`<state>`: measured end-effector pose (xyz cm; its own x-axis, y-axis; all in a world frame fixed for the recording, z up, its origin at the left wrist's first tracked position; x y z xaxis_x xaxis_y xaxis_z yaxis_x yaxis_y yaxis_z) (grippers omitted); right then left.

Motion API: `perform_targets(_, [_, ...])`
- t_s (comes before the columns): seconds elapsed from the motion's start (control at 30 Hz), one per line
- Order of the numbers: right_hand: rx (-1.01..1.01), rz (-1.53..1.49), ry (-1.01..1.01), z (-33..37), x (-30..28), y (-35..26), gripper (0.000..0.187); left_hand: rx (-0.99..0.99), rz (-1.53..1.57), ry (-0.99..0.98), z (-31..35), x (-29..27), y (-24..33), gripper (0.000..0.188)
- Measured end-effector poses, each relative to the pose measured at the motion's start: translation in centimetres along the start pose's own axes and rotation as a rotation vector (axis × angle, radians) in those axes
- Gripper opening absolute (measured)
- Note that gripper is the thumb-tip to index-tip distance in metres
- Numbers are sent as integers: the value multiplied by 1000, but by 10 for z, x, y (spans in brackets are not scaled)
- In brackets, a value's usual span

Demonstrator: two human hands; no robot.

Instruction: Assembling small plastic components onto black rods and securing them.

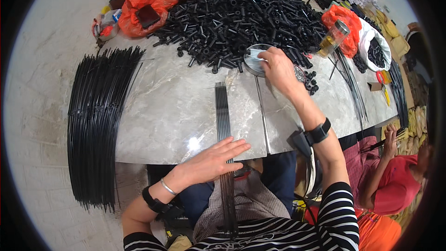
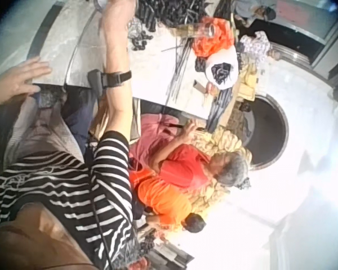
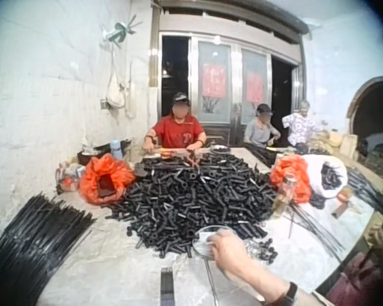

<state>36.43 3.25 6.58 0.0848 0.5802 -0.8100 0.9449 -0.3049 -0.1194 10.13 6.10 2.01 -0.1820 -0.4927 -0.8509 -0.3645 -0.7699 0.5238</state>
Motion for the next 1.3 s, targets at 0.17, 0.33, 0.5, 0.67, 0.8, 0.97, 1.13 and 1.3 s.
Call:
perform_targets(0.17, [20, 67, -108, 6, 7, 28, 9, -1, -6, 0, -2, 0, -2, 25])
perform_targets(0.33, [64, 95, -98, 6, 7, 31, 9, -1, -15, 3, -3, 2, -3, 24])
perform_targets(0.5, [70, 102, -87, 11, 8, 38, 10, 0, -20, 6, -2, 1, -2, 24])
perform_targets(0.67, [115, 47, -64, 11, -5, 36, 9, -6, -21, -3, -3, 0, 0, 26])
perform_targets(0.8, [78, -104, -7, 1, -15, 15, 9, -10, -27, 1, 0, 0, -2, 30])
perform_targets(0.97, [-139, -212, -90, -6, 3, -48, 10, -19, 14, 23, -1, -3, -2, 31])
perform_targets(1.13, [-166, -97, -189, -3, 33, -63, 6, -11, 36, 19, -3, -4, 0, 30])
perform_targets(1.3, [-185, -50, -160, -3, 33, -69, 6, -12, 31, 23, -2, -3, -1, 30])
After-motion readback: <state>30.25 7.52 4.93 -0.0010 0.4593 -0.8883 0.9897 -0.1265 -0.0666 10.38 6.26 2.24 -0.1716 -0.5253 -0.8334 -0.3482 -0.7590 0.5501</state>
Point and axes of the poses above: each hand's wrist, its own z-axis away from the middle knuckle, its own x-axis out of the palm, y = z × x, the point moved 9 cm from there along -z, towards the middle knuckle, and after that the axes turned 15 degrees about -x, right-handed, at the moved point
